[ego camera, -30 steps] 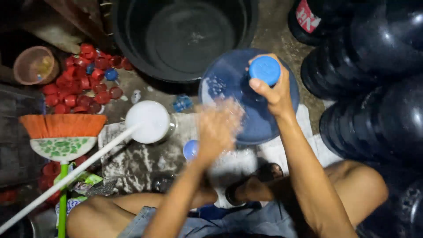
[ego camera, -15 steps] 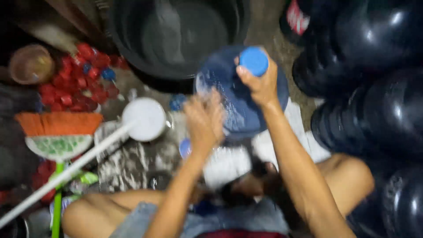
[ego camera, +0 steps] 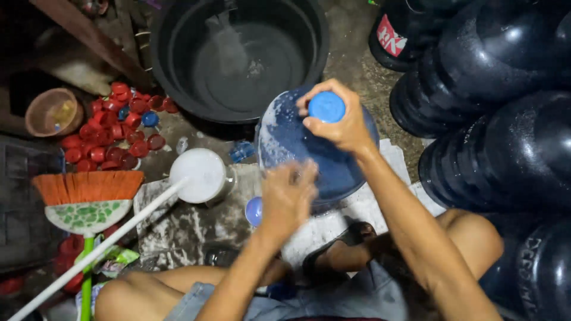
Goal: The person scrubs a large blue water jug with soapy hands, rotating it to clean all sides. The person then rinses the jug under running water from a tap into a black basin.
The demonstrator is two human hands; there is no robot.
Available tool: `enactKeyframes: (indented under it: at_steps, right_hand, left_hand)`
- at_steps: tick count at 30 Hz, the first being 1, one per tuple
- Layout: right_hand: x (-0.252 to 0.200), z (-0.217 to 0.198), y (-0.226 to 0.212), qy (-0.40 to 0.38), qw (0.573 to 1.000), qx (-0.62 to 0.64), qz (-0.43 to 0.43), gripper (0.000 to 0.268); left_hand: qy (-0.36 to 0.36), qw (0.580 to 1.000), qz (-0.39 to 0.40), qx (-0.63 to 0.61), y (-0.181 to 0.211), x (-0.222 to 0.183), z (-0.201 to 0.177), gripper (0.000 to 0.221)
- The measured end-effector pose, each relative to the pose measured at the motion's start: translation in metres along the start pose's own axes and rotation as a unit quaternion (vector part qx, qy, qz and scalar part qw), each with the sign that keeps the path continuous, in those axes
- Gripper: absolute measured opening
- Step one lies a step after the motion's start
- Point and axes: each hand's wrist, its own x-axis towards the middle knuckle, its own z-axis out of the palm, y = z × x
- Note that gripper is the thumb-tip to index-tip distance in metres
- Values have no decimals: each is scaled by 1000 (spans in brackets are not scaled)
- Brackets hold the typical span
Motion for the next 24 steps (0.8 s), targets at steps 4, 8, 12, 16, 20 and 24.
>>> enactKeyframes:
  at_steps: [4, 8, 12, 16, 20, 24]
  right_hand:
    - [-7, -2, 6, 28, 998, 19, 48, 43]
    - [-10, -3, 10, 27, 999, 18, 30, 48]
    - [-6, -2, 6, 39, 998, 25, 33, 49]
    - [-14, -3, 11, 31, 999, 5, 40, 52]
    - [-4, 2, 7, 48, 998, 25, 28, 48]
    - [-11, 3, 9, 65, 997, 29, 34, 48]
  left_hand:
    - [-50, 998, 26, 16, -26, 17, 0, 35]
    - [23, 996, 20, 87, -43, 27, 12, 36]
    - [-55, 986, 108, 110, 15, -5, 27, 37]
    - [-12, 987, 31, 157, -37, 35, 12, 36]
    - [41, 972, -12, 230, 0, 14, 12, 38]
    - [87, 976, 144, 138, -16, -35, 20, 12]
